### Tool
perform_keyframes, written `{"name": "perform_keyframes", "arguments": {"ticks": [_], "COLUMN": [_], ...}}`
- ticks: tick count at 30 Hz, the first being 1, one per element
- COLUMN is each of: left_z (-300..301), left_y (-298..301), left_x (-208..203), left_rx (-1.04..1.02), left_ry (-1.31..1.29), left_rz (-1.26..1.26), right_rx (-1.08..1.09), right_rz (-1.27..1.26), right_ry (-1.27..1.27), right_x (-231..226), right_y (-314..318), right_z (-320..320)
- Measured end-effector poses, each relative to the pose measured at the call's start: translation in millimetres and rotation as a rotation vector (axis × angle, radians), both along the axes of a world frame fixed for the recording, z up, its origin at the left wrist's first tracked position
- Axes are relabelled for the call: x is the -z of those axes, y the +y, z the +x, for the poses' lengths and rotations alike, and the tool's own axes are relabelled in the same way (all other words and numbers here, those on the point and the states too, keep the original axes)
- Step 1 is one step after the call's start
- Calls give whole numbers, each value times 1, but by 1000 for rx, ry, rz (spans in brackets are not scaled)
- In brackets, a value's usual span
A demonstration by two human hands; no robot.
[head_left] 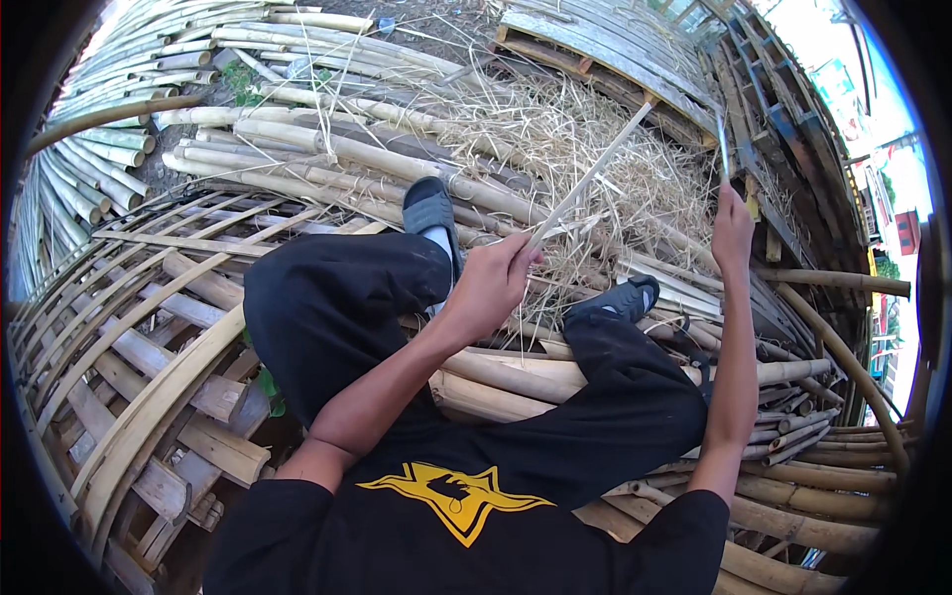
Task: The person whittles and scrapes a thin bamboo stick using a knife, then splits and trims a shorter bamboo piece by hand and with the knife.
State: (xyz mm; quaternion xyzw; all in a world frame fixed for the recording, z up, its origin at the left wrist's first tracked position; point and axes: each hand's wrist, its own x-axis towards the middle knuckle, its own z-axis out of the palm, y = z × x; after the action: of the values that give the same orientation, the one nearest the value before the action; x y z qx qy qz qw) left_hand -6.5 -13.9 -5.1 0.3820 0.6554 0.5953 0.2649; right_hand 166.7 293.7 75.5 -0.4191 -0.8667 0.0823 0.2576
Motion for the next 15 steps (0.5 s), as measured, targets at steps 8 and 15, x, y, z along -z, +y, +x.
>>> {"name": "perform_keyframes", "arguments": {"ticks": [8,15], "left_z": [0,6], "left_y": [14,10], "left_x": [-2,-10], "left_rx": [-94,-120], "left_ry": [203,135], "left_rz": [9,63], "right_rx": [-543,-613], "right_rz": [-357,-343], "right_ry": [-268,-403], "right_x": [4,15], "right_y": [-121,-140], "right_z": [-38,-56]}}
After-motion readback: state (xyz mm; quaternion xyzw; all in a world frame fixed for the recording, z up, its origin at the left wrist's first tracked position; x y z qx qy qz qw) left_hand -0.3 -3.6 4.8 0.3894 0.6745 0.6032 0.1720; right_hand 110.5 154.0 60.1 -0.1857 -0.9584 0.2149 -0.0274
